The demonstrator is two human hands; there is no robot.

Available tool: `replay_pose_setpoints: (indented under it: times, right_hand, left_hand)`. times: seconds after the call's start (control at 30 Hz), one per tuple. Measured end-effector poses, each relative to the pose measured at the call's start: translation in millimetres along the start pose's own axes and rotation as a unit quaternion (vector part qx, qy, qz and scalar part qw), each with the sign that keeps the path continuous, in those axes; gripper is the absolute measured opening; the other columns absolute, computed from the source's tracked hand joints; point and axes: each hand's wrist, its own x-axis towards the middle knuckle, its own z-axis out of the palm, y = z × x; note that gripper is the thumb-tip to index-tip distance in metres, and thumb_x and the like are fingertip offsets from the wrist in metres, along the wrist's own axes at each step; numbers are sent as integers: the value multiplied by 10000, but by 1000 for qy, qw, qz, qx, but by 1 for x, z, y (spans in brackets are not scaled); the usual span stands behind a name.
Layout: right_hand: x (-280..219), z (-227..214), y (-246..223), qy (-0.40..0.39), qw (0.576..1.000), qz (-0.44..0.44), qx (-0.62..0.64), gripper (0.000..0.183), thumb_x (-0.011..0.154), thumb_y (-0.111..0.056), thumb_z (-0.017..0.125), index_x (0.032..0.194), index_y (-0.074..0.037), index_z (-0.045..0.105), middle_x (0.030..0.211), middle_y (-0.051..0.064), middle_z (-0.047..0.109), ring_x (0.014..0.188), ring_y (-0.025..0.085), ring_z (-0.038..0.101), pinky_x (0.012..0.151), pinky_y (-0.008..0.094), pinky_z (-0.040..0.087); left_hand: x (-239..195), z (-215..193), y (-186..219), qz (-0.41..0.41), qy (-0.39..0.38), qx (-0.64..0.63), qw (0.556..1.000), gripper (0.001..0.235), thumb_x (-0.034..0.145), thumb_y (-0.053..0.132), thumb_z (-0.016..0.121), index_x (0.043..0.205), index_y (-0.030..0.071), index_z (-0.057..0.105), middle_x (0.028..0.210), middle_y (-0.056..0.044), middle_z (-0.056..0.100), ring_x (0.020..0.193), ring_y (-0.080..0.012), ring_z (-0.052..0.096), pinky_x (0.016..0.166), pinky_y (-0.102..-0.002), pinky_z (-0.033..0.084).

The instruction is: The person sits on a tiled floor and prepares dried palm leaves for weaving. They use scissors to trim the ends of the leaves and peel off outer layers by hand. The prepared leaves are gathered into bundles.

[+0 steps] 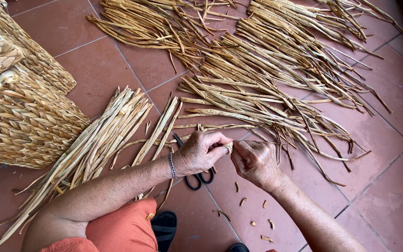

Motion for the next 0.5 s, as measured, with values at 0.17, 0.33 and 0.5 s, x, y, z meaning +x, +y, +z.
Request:
replay_pose_setpoints:
  times: [0.17,0.33,0.5]
  right_hand:
    - [1,-1,-3,1,1000,9,2,150,832,-4,687,733,-81,606,543,33,559,450,181,595,430,356,468]
    - [-2,5,0,4,999,17,28,67,862,-39,697,812,-64,661,560,51,585,474,190,609,446,352,484]
    - [-4,19,32,-202,907,316,192,148,956,-159,674,1074,-146,761,663,-23,713,488,127,655,445,319,570]
  left_hand:
    - [1,-6,10,48,18,25,998,96,960,90,703,1001,7,679,830,-96,736,715,-159,732,626,-303,575]
    - [4,-8,7,33,7,19,999,87,961,95,699,957,15,664,794,-68,733,706,-128,720,610,-294,574]
    - [15,-16,-17,-83,-67,-161,981,104,960,110,672,1045,51,659,862,-12,737,793,-42,702,705,-231,597]
